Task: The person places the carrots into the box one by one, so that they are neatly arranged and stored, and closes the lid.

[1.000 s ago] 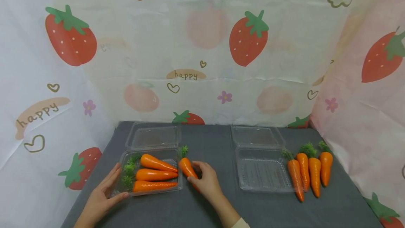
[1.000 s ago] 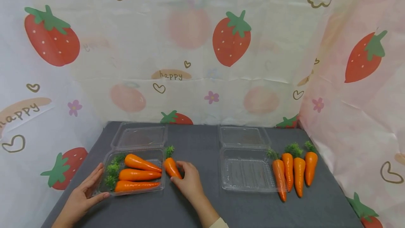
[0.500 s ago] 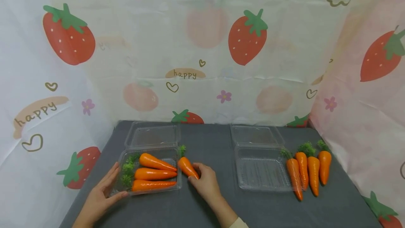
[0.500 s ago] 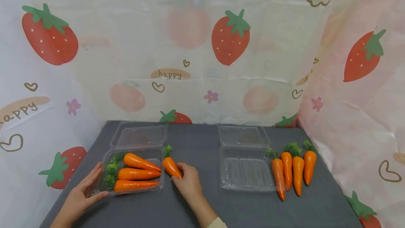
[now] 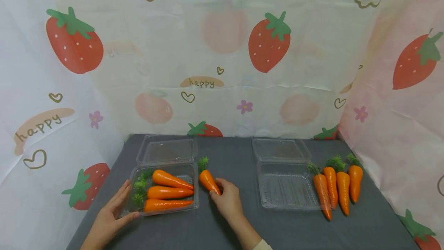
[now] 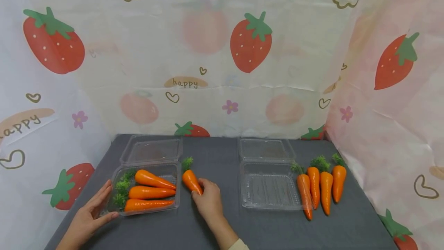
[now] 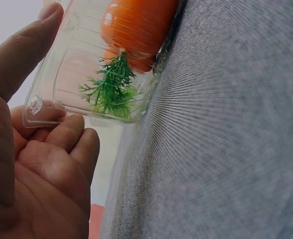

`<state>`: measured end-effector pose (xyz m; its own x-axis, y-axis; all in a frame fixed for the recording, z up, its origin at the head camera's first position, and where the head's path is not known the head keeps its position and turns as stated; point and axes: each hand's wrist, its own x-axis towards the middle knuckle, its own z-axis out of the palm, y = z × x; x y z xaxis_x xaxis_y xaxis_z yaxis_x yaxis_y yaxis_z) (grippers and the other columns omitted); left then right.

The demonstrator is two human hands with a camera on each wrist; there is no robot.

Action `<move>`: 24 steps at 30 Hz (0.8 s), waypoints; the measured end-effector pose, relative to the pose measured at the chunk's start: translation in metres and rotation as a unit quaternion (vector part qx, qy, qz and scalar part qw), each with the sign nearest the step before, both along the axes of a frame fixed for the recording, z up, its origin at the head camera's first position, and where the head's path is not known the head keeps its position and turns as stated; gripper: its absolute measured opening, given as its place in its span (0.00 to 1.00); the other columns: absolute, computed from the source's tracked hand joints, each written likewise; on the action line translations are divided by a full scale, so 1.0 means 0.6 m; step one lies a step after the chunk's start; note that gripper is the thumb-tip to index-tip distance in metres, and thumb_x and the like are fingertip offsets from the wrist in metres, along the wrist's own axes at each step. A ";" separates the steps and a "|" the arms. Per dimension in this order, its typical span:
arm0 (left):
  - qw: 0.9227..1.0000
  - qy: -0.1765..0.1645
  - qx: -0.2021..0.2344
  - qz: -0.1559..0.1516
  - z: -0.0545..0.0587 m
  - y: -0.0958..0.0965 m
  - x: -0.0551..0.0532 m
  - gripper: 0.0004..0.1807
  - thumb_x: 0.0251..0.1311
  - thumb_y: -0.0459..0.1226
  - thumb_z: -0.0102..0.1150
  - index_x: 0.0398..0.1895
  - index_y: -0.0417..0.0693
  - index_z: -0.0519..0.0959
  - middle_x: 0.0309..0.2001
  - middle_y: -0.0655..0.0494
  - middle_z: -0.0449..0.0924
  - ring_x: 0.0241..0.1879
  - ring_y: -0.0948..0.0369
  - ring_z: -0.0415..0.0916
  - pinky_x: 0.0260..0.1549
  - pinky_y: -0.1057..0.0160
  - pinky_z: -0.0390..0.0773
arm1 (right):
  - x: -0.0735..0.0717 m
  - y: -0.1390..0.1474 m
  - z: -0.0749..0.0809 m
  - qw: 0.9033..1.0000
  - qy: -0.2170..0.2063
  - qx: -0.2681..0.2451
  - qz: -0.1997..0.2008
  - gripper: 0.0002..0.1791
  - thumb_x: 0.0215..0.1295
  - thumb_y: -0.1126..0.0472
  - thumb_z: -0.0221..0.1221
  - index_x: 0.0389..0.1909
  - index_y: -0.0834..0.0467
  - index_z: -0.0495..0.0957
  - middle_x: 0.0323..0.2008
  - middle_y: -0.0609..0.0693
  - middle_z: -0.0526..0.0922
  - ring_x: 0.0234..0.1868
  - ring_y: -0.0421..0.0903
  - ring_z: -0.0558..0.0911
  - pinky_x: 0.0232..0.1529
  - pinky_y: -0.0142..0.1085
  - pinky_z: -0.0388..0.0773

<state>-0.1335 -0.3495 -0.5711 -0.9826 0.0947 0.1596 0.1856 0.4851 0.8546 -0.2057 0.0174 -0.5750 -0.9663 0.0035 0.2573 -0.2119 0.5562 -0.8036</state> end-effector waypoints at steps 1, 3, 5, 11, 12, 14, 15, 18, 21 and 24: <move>1.000 0.001 0.000 -0.001 0.000 0.000 0.000 0.51 0.61 0.42 0.73 0.83 0.49 0.53 0.83 0.48 0.43 0.67 0.93 0.46 0.55 0.90 0.62 | 0.000 0.001 0.003 1.000 0.001 -0.004 -0.001 0.22 0.55 0.65 0.73 0.52 0.64 0.85 0.43 0.53 0.89 0.41 0.47 0.86 0.43 0.40 0.85; 1.000 0.006 -0.001 -0.002 0.001 -0.001 0.001 0.51 0.60 0.41 0.73 0.82 0.47 0.53 0.83 0.47 0.44 0.67 0.93 0.47 0.55 0.90 0.62 | 0.000 0.002 0.010 1.000 0.000 -0.012 -0.003 0.21 0.56 0.64 0.72 0.52 0.62 0.85 0.42 0.52 0.89 0.39 0.45 0.85 0.41 0.38 0.84; 1.000 0.011 -0.005 -0.001 0.003 -0.002 0.001 0.51 0.60 0.41 0.73 0.82 0.46 0.54 0.83 0.46 0.44 0.67 0.93 0.46 0.55 0.90 0.61 | 0.000 0.003 0.017 1.000 -0.003 -0.022 -0.002 0.20 0.58 0.63 0.72 0.53 0.61 0.85 0.41 0.51 0.88 0.37 0.44 0.84 0.40 0.37 0.83; 1.000 0.010 -0.007 0.001 0.007 -0.004 0.004 0.51 0.60 0.42 0.73 0.82 0.46 0.54 0.83 0.46 0.44 0.67 0.93 0.46 0.55 0.91 0.60 | 0.002 0.001 0.032 1.000 -0.002 -0.028 -0.003 0.19 0.58 0.63 0.72 0.52 0.57 0.86 0.39 0.48 0.88 0.37 0.43 0.81 0.39 0.35 0.81; 1.000 0.008 -0.008 0.002 0.007 -0.004 0.004 0.51 0.61 0.42 0.73 0.82 0.46 0.53 0.83 0.46 0.44 0.67 0.93 0.46 0.55 0.90 0.61 | 0.003 0.001 0.033 1.000 0.002 -0.025 -0.004 0.19 0.58 0.63 0.72 0.52 0.57 0.86 0.39 0.48 0.88 0.37 0.43 0.81 0.39 0.35 0.81; 1.000 0.000 -0.010 0.002 0.006 -0.003 0.004 0.51 0.61 0.44 0.72 0.82 0.47 0.53 0.83 0.47 0.43 0.67 0.93 0.46 0.55 0.90 0.61 | 0.003 0.000 0.037 1.000 0.009 -0.017 -0.002 0.19 0.58 0.63 0.71 0.53 0.56 0.86 0.40 0.47 0.88 0.38 0.44 0.81 0.40 0.37 0.81; 1.000 -0.004 -0.013 0.003 0.006 -0.003 0.004 0.51 0.62 0.44 0.72 0.82 0.47 0.53 0.83 0.47 0.43 0.67 0.93 0.45 0.55 0.90 0.60 | 0.004 0.000 0.040 1.000 0.010 -0.014 0.001 0.20 0.58 0.62 0.71 0.53 0.56 0.86 0.41 0.47 0.88 0.39 0.44 0.81 0.41 0.37 0.81; 1.000 -0.011 -0.018 0.006 0.005 -0.001 0.003 0.51 0.62 0.46 0.72 0.83 0.48 0.52 0.83 0.49 0.43 0.66 0.94 0.45 0.55 0.91 0.60 | 0.003 -0.002 0.051 1.000 0.013 -0.002 0.017 0.20 0.60 0.61 0.70 0.55 0.54 0.85 0.44 0.47 0.88 0.41 0.43 0.81 0.43 0.38 0.81; 1.000 -0.011 -0.020 0.007 0.006 0.001 0.002 0.52 0.61 0.46 0.72 0.83 0.48 0.53 0.83 0.49 0.43 0.66 0.94 0.45 0.55 0.91 0.60 | 0.002 -0.005 0.066 0.999 0.013 0.004 0.040 0.21 0.63 0.60 0.69 0.57 0.53 0.84 0.47 0.47 0.88 0.43 0.43 0.81 0.43 0.37 0.82; 1.000 -0.008 -0.015 0.004 0.006 0.002 0.001 0.52 0.61 0.45 0.73 0.82 0.47 0.53 0.83 0.48 0.44 0.66 0.94 0.45 0.55 0.91 0.60 | 0.000 -0.007 0.081 0.998 0.017 0.011 0.066 0.21 0.65 0.60 0.68 0.59 0.54 0.84 0.48 0.47 0.87 0.44 0.43 0.81 0.43 0.37 0.82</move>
<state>-0.1329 -0.3484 -0.5677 -0.9859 0.0904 0.1407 0.1672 0.5113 0.8430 -0.2060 0.0130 -0.5266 -0.9489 -0.1286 0.2883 -0.3109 0.5385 -0.7831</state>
